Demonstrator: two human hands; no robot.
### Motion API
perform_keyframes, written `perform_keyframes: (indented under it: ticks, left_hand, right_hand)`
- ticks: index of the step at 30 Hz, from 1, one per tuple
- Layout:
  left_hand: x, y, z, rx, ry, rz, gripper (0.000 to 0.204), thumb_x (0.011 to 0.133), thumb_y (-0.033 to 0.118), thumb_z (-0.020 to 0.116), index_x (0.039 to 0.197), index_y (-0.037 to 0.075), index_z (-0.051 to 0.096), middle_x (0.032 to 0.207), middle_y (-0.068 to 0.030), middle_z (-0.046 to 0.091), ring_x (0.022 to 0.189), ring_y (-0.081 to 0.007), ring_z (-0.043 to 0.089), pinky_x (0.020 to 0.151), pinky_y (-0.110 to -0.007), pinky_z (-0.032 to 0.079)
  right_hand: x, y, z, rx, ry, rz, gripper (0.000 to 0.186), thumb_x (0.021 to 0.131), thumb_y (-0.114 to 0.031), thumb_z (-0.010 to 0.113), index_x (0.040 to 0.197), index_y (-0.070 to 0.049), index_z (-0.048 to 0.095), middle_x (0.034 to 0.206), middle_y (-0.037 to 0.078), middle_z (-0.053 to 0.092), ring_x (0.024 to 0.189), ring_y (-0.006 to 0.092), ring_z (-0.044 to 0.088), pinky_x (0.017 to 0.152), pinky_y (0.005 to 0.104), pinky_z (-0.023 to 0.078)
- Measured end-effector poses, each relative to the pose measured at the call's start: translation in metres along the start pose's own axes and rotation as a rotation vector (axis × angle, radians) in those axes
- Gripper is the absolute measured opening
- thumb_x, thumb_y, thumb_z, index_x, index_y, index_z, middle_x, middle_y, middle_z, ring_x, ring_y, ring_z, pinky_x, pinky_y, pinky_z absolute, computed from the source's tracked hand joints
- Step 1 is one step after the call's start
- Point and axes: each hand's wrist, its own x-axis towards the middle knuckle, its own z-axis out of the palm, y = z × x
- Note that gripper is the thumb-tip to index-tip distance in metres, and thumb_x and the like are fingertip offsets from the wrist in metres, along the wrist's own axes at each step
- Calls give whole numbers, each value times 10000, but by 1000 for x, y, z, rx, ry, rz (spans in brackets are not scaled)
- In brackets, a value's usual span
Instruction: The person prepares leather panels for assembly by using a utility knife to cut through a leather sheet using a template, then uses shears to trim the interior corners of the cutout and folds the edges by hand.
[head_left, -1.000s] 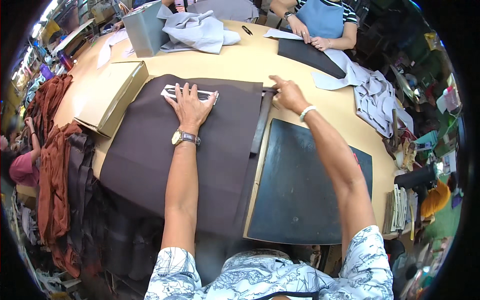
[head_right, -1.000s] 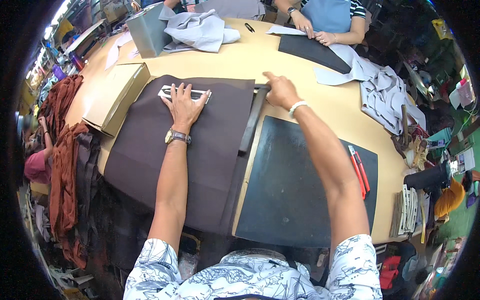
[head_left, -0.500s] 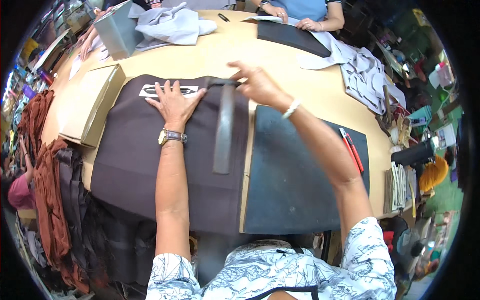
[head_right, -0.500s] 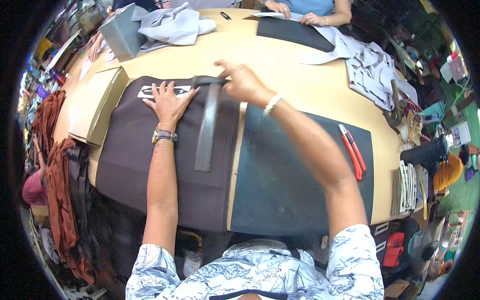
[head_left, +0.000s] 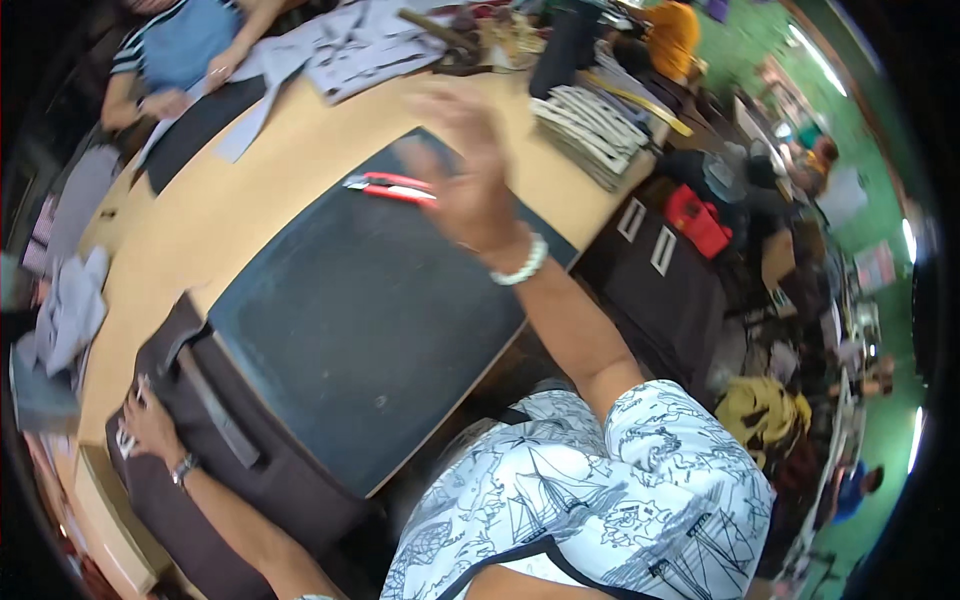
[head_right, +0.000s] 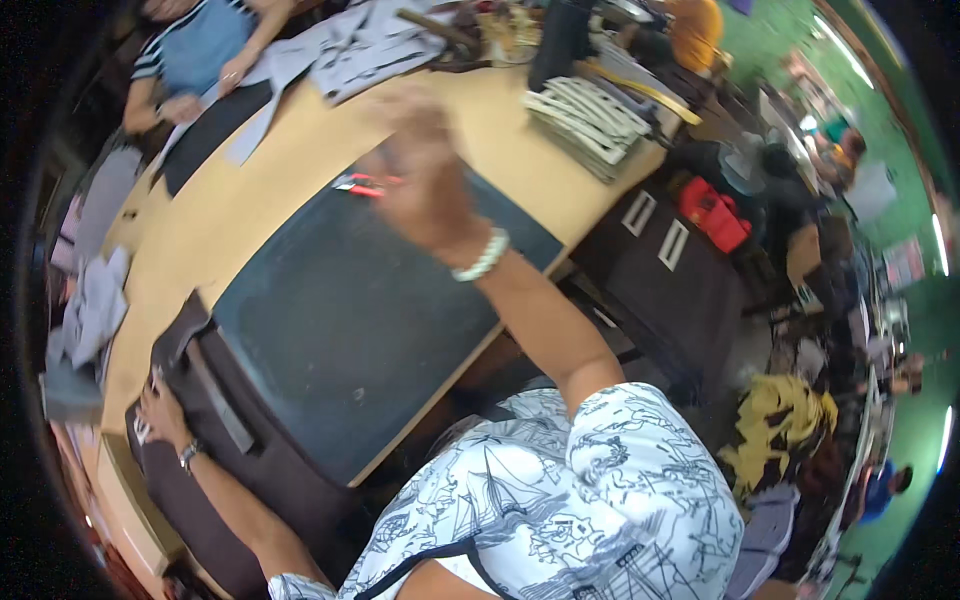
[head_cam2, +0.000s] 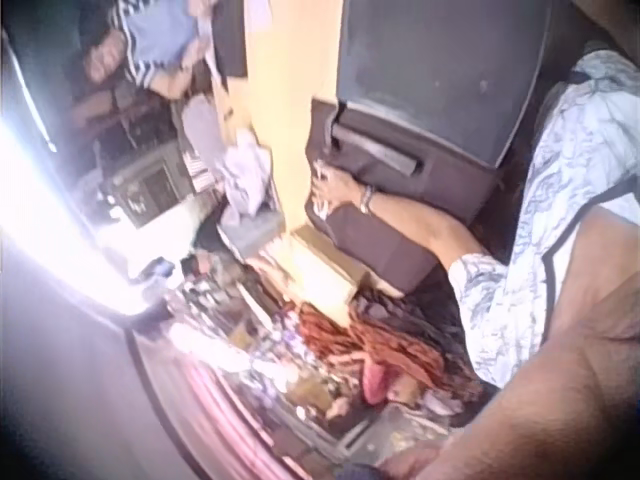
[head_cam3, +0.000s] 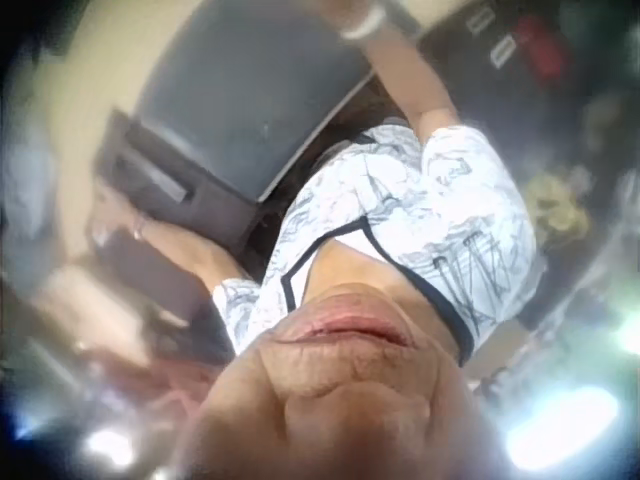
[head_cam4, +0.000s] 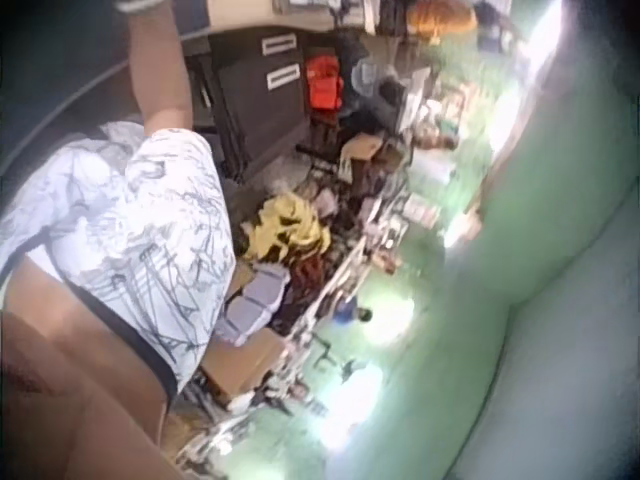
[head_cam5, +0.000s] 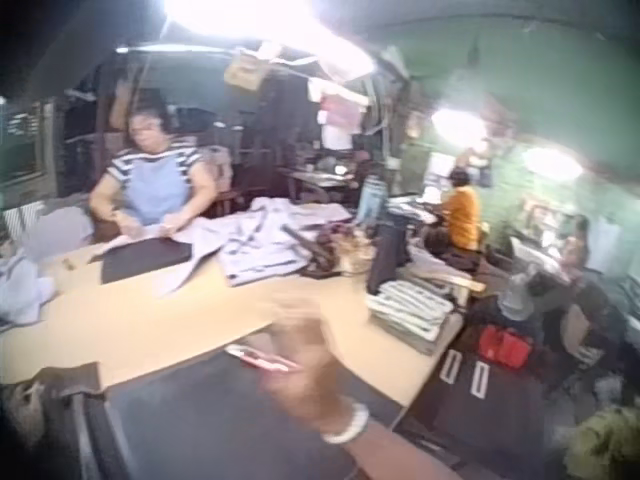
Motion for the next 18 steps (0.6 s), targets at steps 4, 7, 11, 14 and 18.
perform_keyframes:
  ticks: [4,7,11,14,18]
  left_hand:
    - [14,-20,25,-89,11,16,651,864,638,323,1318,192,462,1380,-61,421,1306,-374,288,932,-746,115]
    - [14,-8,18,5,-46,79,550,910,544,326,1327,205,441,1357,-62,442,1277,-337,345,999,-665,178]
    - [25,-36,46,317,49,340,446,949,412,317,1353,235,389,1323,-49,471,1243,-271,397,1038,-567,246]
    - [29,-38,49,343,53,240,412,964,318,300,1369,259,349,1297,-40,489,1215,-234,424,1048,-512,278]
    - [25,-27,32,212,38,140,436,950,380,323,1365,251,360,1301,-43,487,1223,-238,417,1045,-517,277]
  right_hand:
    - [-94,107,-147,-605,171,425,282,827,-148,583,1056,16,564,1093,169,561,1045,335,523,904,405,408]
    - [-174,132,-224,-1132,-186,984,385,787,-263,625,1055,7,566,1085,187,581,965,366,586,831,433,473]
    - [-219,138,-239,-1254,-482,1248,388,763,-286,627,1024,-1,597,1003,214,618,916,369,617,789,438,504]
    - [-219,151,-238,-1265,-588,1274,327,770,-245,601,983,2,626,973,228,631,912,369,624,788,442,508]
    - [-217,160,-256,-1207,-344,1446,270,779,-181,552,932,17,654,992,246,627,958,378,610,826,448,493]
